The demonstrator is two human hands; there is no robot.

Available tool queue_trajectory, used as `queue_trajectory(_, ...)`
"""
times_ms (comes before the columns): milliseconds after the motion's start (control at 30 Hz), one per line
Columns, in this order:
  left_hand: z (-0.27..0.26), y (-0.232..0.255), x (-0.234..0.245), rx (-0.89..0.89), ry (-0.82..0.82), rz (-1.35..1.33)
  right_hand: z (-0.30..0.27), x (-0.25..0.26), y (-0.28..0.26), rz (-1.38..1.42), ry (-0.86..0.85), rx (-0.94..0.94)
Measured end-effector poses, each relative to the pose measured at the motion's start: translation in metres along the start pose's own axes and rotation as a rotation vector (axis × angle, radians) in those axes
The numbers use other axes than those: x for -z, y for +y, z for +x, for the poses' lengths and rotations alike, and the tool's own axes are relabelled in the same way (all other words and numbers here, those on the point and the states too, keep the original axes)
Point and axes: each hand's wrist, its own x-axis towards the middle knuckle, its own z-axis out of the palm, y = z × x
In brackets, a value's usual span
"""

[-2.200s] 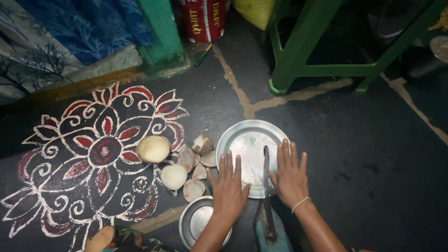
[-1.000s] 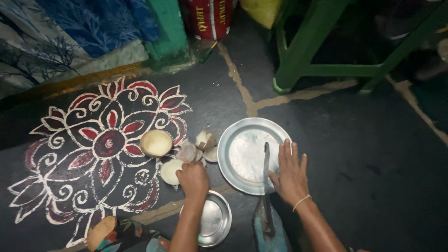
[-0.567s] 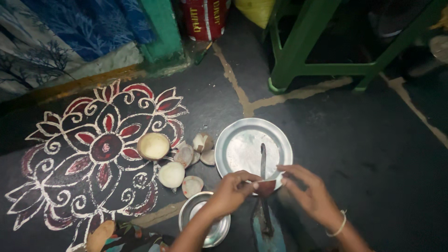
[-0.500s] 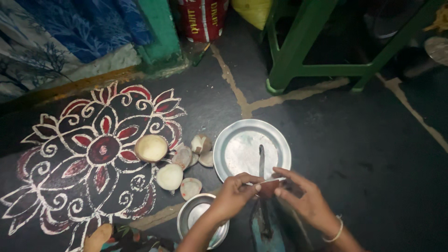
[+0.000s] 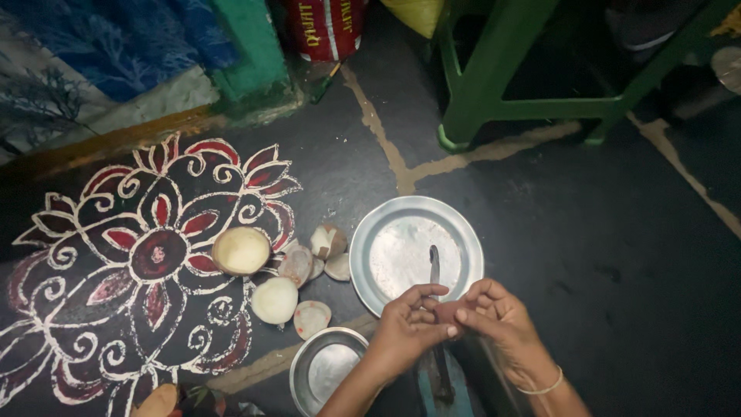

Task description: The person sits on the floor and uses a traditional curved blade tool to peel the skin off yam pieces. They hold each piece with both hands and scrape the skin away, collecting the peeled pieces on a metal plate.

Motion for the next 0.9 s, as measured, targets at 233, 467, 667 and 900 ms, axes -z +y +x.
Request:
queue_trajectory(233,-0.008,0.029,0.0,-0.015,-0.038,0.18,-0.002,-0.008,-0.008,-0.132,-0.013,-0.104)
queue_trajectory(467,-0.015,0.039,0.01,-0.289,-0.056,0.664,0.0,0.004,-0.015,-0.15,-0.012,-0.159)
queue_trajectory(667,0.0,0.025,0.03,-0.165,0.058,0.343,0.009,0.036,-0.017,0.021,0.104,-0.039)
queue_trajectory(900,0.007,0.001,0.025,-0.038,0.109,-0.067,0.004,0.012,0.0,-0.207,0.193,-0.023)
